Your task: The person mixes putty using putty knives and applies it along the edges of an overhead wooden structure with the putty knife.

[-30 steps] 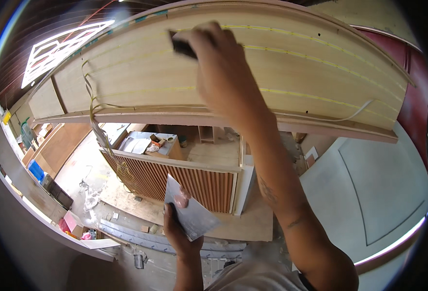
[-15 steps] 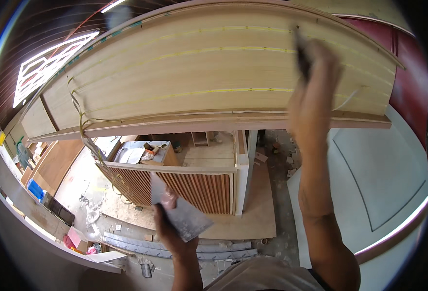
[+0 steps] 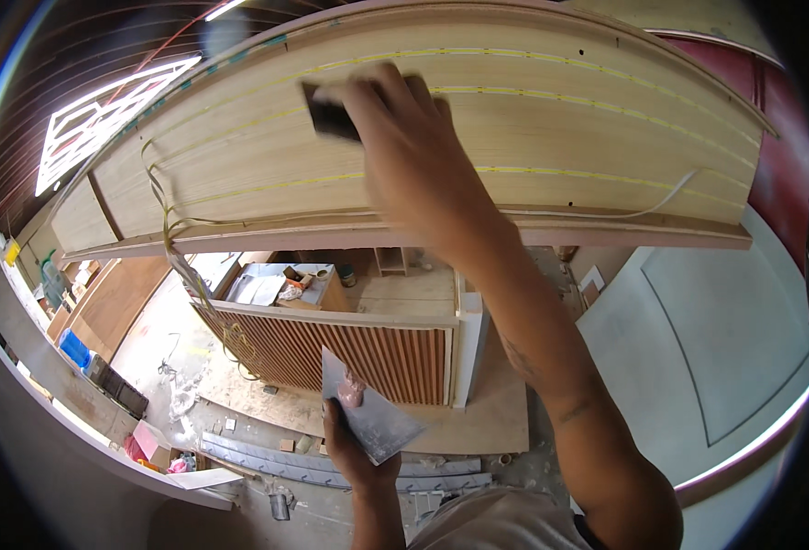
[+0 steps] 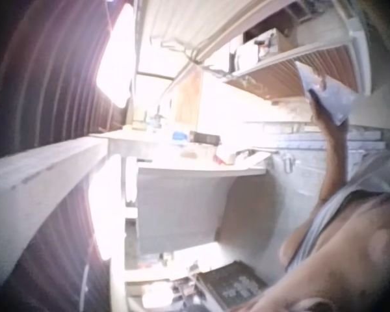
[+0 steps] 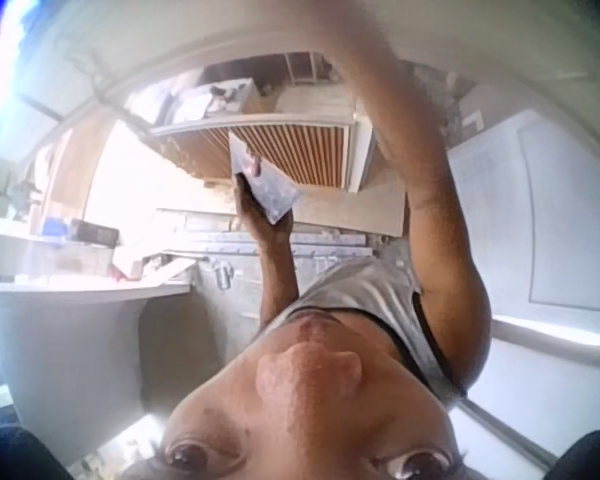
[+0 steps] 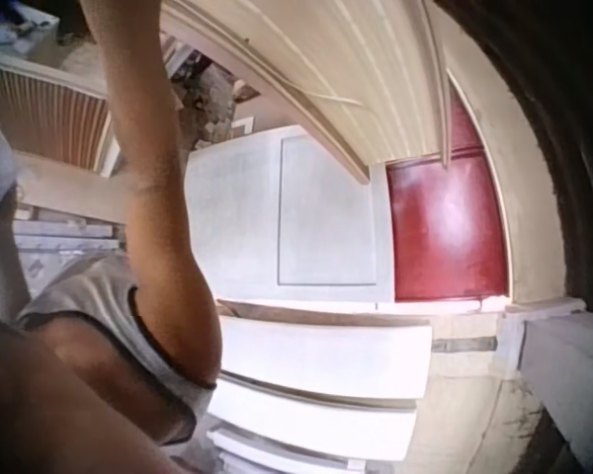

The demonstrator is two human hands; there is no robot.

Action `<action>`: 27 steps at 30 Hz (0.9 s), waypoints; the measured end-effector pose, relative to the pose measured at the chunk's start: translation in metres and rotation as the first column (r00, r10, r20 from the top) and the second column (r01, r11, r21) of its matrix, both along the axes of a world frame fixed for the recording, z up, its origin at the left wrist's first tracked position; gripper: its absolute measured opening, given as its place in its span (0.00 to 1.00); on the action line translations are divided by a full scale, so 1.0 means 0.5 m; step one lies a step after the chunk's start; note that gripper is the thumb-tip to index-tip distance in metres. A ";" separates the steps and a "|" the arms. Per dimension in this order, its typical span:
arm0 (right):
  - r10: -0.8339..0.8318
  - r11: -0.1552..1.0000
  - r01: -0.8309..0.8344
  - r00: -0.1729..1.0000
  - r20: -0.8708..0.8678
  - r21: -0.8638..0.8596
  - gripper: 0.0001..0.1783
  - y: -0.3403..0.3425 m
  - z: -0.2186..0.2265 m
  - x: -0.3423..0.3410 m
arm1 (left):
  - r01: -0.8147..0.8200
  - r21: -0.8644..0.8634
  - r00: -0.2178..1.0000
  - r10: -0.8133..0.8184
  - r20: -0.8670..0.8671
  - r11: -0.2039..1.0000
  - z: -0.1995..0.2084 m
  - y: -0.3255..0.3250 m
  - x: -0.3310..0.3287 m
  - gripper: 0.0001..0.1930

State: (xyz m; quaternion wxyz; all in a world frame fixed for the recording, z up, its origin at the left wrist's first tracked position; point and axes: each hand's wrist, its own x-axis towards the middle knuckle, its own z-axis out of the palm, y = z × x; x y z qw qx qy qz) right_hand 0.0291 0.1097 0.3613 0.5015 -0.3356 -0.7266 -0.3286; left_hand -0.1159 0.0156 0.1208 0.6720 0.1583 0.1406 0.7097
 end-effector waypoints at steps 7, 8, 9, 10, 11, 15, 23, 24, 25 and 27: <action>0.785 0.467 -0.646 0.617 -0.054 -0.603 0.18 -0.150 -0.310 0.103 | 0.128 0.038 0.989 -0.130 0.063 0.991 0.007 -0.011 0.043 0.27; 0.610 0.531 -0.573 0.770 -0.188 -0.624 0.30 -0.156 -0.354 0.112 | 0.222 0.160 0.974 -0.225 0.000 0.962 0.041 -0.025 0.060 0.29; 0.538 0.591 -0.419 0.842 -0.050 -0.689 0.28 -0.141 -0.379 0.141 | 0.159 0.163 0.985 -0.147 -0.086 0.974 0.047 -0.039 0.063 0.30; 0.461 0.635 -0.253 0.882 0.095 -0.730 0.26 -0.140 -0.398 0.177 | 0.100 0.169 0.982 -0.070 -0.174 0.981 0.050 -0.051 0.065 0.30; 0.398 0.621 -0.345 0.912 -0.097 -0.704 0.24 -0.165 -0.418 0.189 | 0.084 0.217 0.976 -0.036 -0.215 0.973 0.044 -0.053 0.060 0.30; 0.172 0.604 -0.797 0.103 -0.980 0.022 0.19 -0.261 -0.490 0.216 | -0.069 0.089 0.988 0.081 -0.131 0.994 0.017 0.008 0.106 0.25; -0.215 0.713 -0.695 -0.096 -0.972 -0.088 0.17 -0.309 -0.473 0.151 | -0.132 0.324 0.772 0.302 -0.559 0.937 -0.070 -0.012 0.215 0.23; -0.181 0.751 -0.656 -0.105 -0.978 -0.068 0.18 -0.300 -0.467 0.159 | 0.058 0.490 0.542 0.384 -0.747 0.870 -0.077 -0.015 0.217 0.22; -0.191 0.762 -0.643 -0.114 -0.975 -0.074 0.18 -0.290 -0.466 0.181 | 0.210 0.421 0.424 0.306 -0.852 0.882 -0.072 -0.027 0.216 0.21; -0.136 0.761 -0.648 -0.195 -0.971 0.024 0.18 -0.273 -0.464 0.228 | 0.374 0.440 0.265 0.360 -0.894 0.817 -0.086 -0.030 0.218 0.21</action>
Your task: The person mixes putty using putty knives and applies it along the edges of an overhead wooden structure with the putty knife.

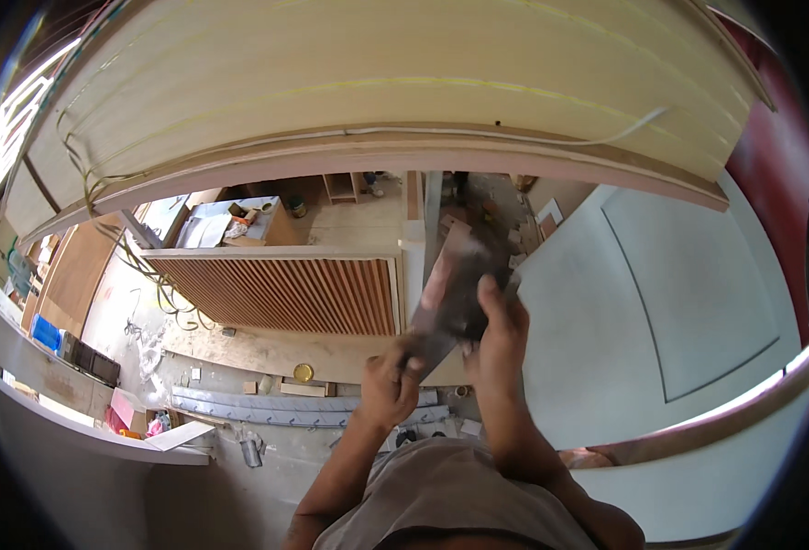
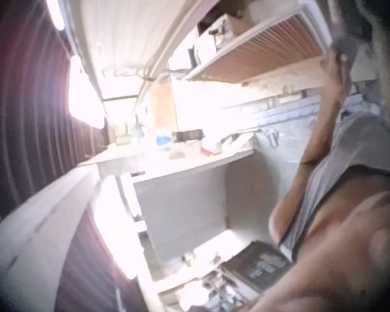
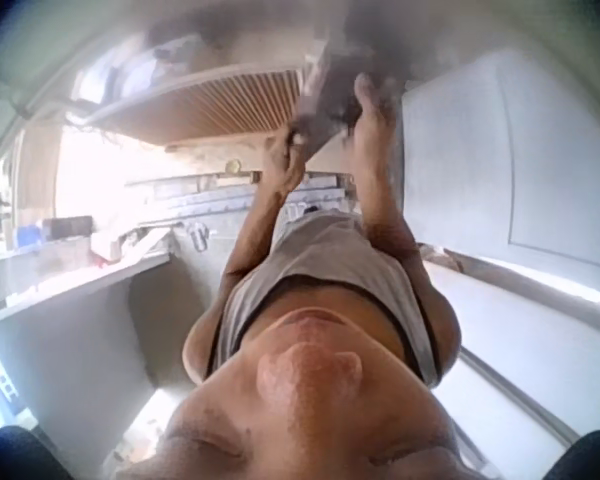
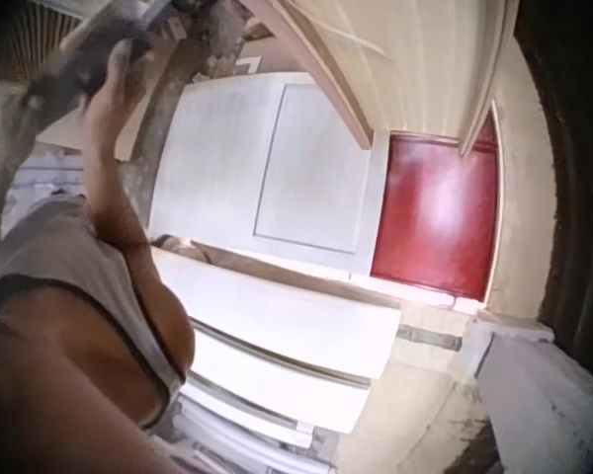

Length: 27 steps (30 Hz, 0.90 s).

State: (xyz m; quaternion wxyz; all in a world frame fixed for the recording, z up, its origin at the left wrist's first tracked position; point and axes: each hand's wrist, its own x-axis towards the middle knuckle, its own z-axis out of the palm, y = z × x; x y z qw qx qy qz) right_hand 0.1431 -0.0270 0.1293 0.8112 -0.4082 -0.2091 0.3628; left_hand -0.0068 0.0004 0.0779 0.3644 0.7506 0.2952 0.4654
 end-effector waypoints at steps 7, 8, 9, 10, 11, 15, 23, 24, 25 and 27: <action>-0.194 0.941 0.161 0.977 0.085 0.296 0.19 -0.062 -0.057 0.122 | 0.562 -0.651 0.595 0.298 0.747 0.510 -0.039 0.008 0.061 0.22; -0.128 0.925 -0.054 0.888 0.442 0.375 0.18 -0.081 -0.062 0.117 | 0.659 -0.632 0.536 0.333 0.775 0.408 -0.038 0.006 0.076 0.23; -0.095 0.886 -0.282 0.666 0.740 0.368 0.17 -0.093 -0.068 0.115 | 0.748 -0.591 0.477 0.374 0.795 0.303 -0.037 0.002 0.089 0.24; -0.027 0.874 -0.378 0.590 0.807 0.306 0.15 -0.093 -0.078 0.112 | 0.771 -0.559 0.458 0.344 0.820 0.305 -0.037 -0.003 0.098 0.25; 0.029 0.860 -0.453 0.503 0.864 0.236 0.15 -0.095 -0.086 0.104 | 0.777 -0.557 0.457 0.346 0.820 0.293 -0.033 -0.007 0.111 0.25; 0.220 0.972 0.049 0.132 0.966 -0.229 0.17 -0.035 -0.124 0.150 | 0.742 -0.579 0.568 0.142 0.811 0.338 -0.041 -0.011 0.105 0.26; -0.093 0.994 0.093 0.996 -0.006 0.065 0.22 -0.155 -0.035 0.193 | 0.638 -0.486 0.637 -0.055 0.769 0.598 -0.064 0.021 0.154 0.26; 0.088 0.995 -0.084 0.990 -0.113 0.045 0.21 -0.161 -0.023 0.188 | 0.571 -0.444 0.702 -0.131 0.700 0.691 -0.063 0.028 0.157 0.23; 0.262 0.965 -0.259 0.940 -0.219 0.046 0.20 -0.160 -0.017 0.182 | 0.505 -0.382 0.763 -0.194 0.616 0.774 -0.060 0.036 0.162 0.21; 0.273 0.961 -0.278 0.952 -0.141 -0.016 0.16 -0.137 -0.002 0.152 | 0.471 -0.265 0.763 -0.237 0.602 0.841 -0.038 0.046 0.172 0.26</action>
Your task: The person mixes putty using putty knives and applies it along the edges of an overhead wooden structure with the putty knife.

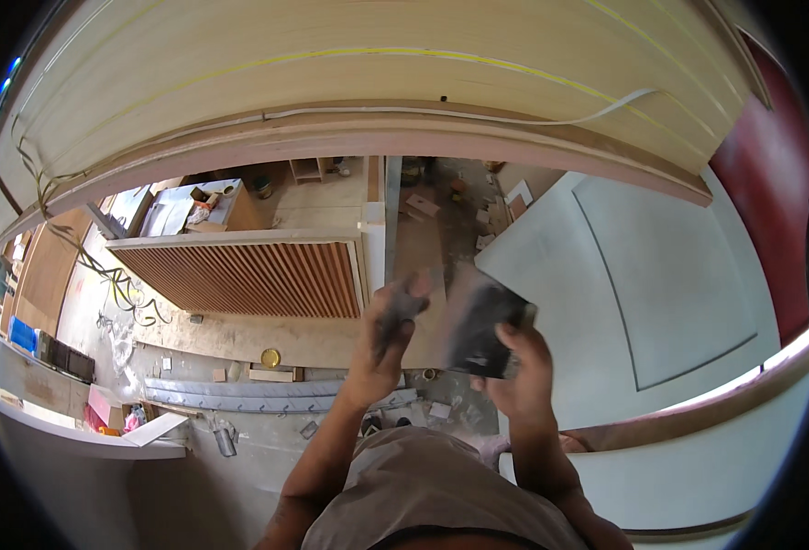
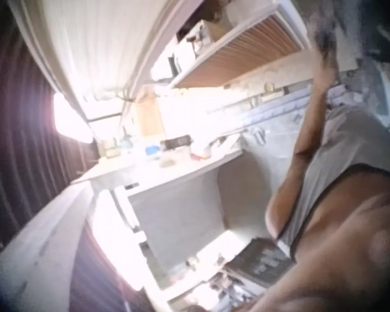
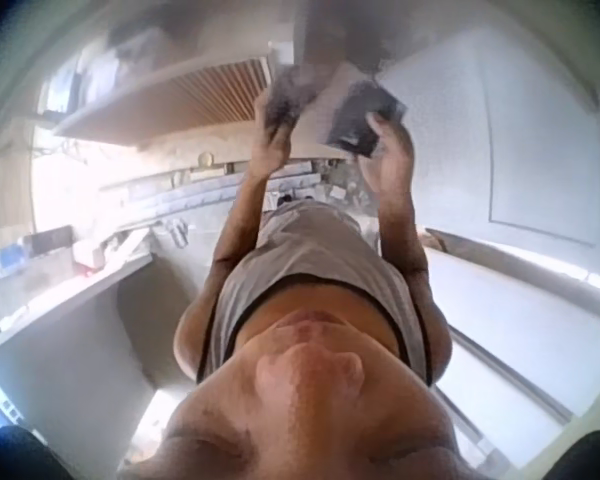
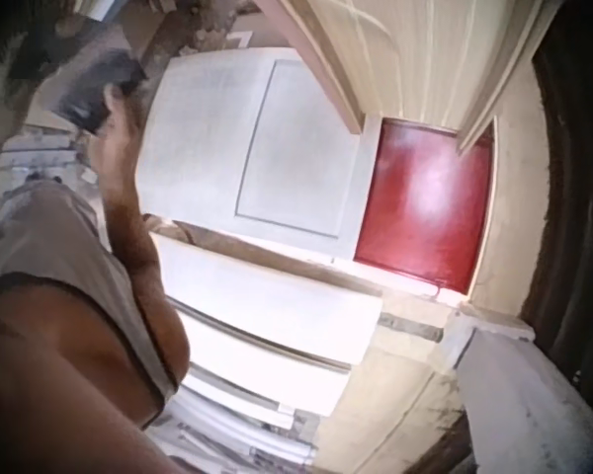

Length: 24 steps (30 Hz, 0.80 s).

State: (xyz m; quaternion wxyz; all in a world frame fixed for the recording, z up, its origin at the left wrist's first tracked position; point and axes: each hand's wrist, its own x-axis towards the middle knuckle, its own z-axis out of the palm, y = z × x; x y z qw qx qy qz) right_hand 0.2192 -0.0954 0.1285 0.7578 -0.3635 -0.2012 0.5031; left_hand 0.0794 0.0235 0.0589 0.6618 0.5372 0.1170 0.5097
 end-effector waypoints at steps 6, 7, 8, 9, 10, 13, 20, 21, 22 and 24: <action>0.029 0.999 -0.027 0.998 0.047 -0.041 0.21 -0.010 0.052 0.006 | 0.004 0.893 0.777 0.562 -0.286 0.449 -0.041 0.049 -0.054 0.40; 0.051 0.999 -0.050 0.998 0.042 -0.021 0.22 -0.007 0.053 0.014 | -0.077 0.787 0.814 0.495 -0.305 0.612 -0.087 0.048 -0.065 0.35; 0.066 0.998 -0.066 0.997 0.035 -0.010 0.24 -0.002 0.054 0.019 | -0.134 0.639 0.857 0.413 -0.310 0.758 -0.130 0.033 -0.073 0.31; -0.034 0.999 0.034 0.999 0.023 0.007 0.25 0.011 0.050 0.031 | -0.190 0.358 0.915 0.297 -0.272 0.914 -0.126 0.002 -0.068 0.26; -0.085 0.992 0.076 0.992 0.090 0.098 0.24 0.023 0.066 0.039 | -0.194 0.029 0.959 0.196 -0.205 0.981 -0.125 -0.032 -0.071 0.21; -0.467 0.838 0.195 0.740 0.484 0.510 0.23 0.055 0.202 0.018 | -0.038 -0.454 0.999 0.043 0.001 0.890 -0.187 -0.059 -0.079 0.19; -0.855 0.316 0.169 -0.377 0.357 0.934 0.26 0.211 0.509 0.000 | 0.066 -0.401 0.994 -0.095 -0.052 0.914 -0.164 -0.064 -0.100 0.19; -0.839 0.306 0.228 -0.395 0.375 0.924 0.27 0.219 0.533 -0.018 | 0.032 -0.462 0.991 -0.087 -0.098 0.887 -0.183 -0.058 -0.112 0.20; -0.837 0.301 0.231 -0.401 0.372 0.925 0.27 0.238 0.546 -0.027 | -0.005 -0.518 0.986 -0.082 -0.145 0.855 -0.199 -0.053 -0.121 0.20; -0.710 0.208 0.411 -0.561 0.426 0.888 0.29 0.292 0.550 -0.045 | 0.010 -0.460 0.993 -0.064 -0.102 0.888 -0.184 -0.048 -0.132 0.20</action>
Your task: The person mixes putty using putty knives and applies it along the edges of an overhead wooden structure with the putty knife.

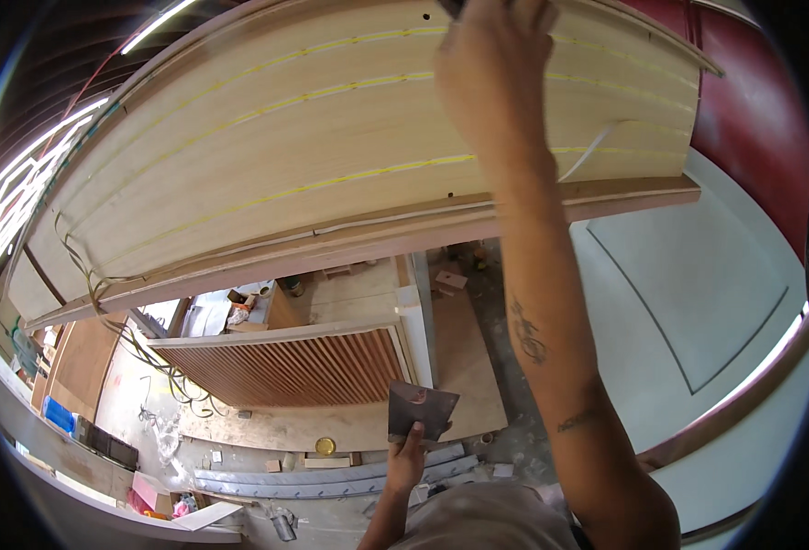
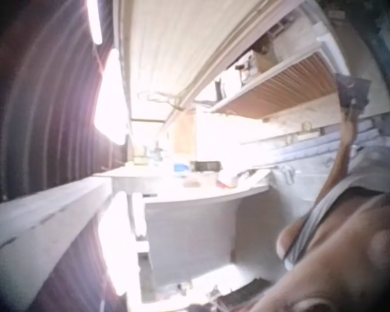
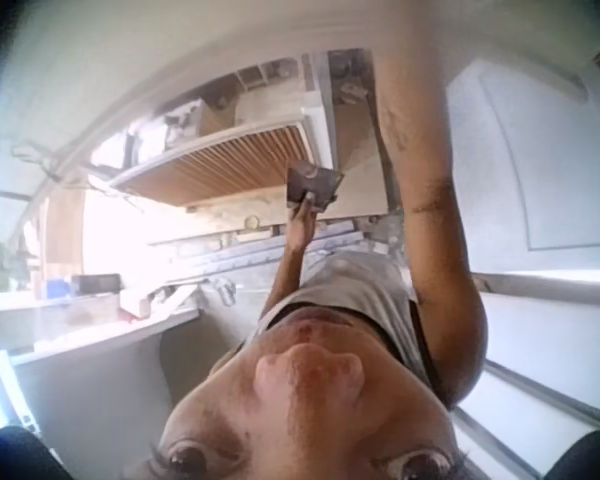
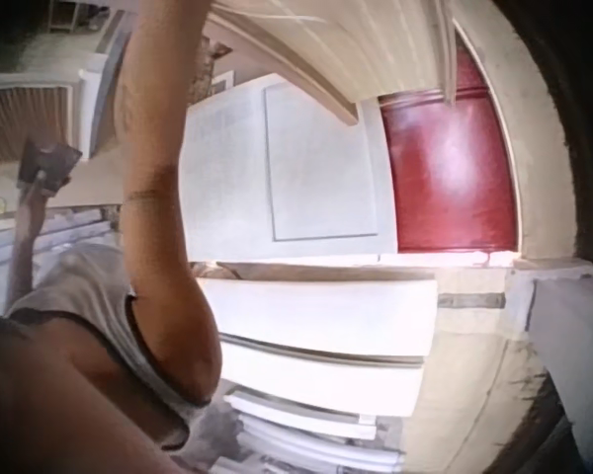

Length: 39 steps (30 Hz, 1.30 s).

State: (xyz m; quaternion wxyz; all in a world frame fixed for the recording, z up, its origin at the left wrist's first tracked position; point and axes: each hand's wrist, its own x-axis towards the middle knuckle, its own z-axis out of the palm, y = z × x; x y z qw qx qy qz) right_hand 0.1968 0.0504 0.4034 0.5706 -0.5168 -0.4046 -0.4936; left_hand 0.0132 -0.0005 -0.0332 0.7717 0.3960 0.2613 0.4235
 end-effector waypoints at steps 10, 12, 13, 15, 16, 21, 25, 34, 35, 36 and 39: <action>0.203 0.979 -0.199 0.970 0.135 -0.043 0.27 -0.014 -0.063 -0.001 | -0.159 -0.031 0.979 0.161 0.124 0.987 -0.029 0.008 -0.080 0.20; 0.096 0.990 -0.106 0.990 0.100 0.094 0.26 -0.035 -0.029 0.044 | -0.154 -0.028 0.981 0.156 0.113 0.988 -0.032 0.007 -0.081 0.20; 0.080 0.983 -0.097 0.991 0.112 0.155 0.28 -0.036 -0.015 0.057 | -0.167 -0.031 0.980 0.169 0.102 0.986 -0.032 0.008 -0.082 0.20; 0.071 0.974 -0.094 0.991 0.114 0.208 0.30 -0.010 0.009 0.064 | -0.171 -0.028 0.981 0.173 0.092 0.985 -0.023 0.010 -0.079 0.20; 0.013 0.977 -0.017 1.000 0.016 0.214 0.31 0.020 0.019 0.070 | -0.168 -0.024 0.981 0.170 0.092 0.985 -0.020 0.008 -0.073 0.20; 0.047 0.988 -0.064 0.991 0.122 0.138 0.28 0.097 -0.047 0.000 | -0.205 0.103 0.971 0.215 -0.101 0.973 -0.066 0.018 -0.069 0.16; 0.244 0.967 -0.251 0.956 0.164 0.028 0.31 0.046 -0.073 -0.001 | -0.090 0.563 0.838 0.367 -0.402 0.821 -0.195 0.026 -0.111 0.15; -0.073 0.947 0.087 0.996 -0.056 0.311 0.31 0.034 0.017 0.137 | -0.046 0.257 0.975 0.099 -0.200 0.965 -0.065 -0.019 -0.058 0.18; -0.088 0.959 0.086 0.996 -0.006 0.270 0.31 0.063 -0.003 0.127 | 0.012 0.472 0.914 0.182 -0.364 0.881 -0.080 -0.012 -0.055 0.16; -0.107 0.969 0.095 0.993 0.044 0.228 0.32 0.074 -0.023 0.116 | 0.017 0.469 0.914 0.176 -0.364 0.883 -0.073 -0.014 -0.046 0.16; 0.249 0.966 -0.256 0.960 0.126 0.042 0.34 0.043 -0.096 0.076 | 0.012 0.132 0.973 0.019 -0.230 0.991 -0.061 -0.016 -0.036 0.16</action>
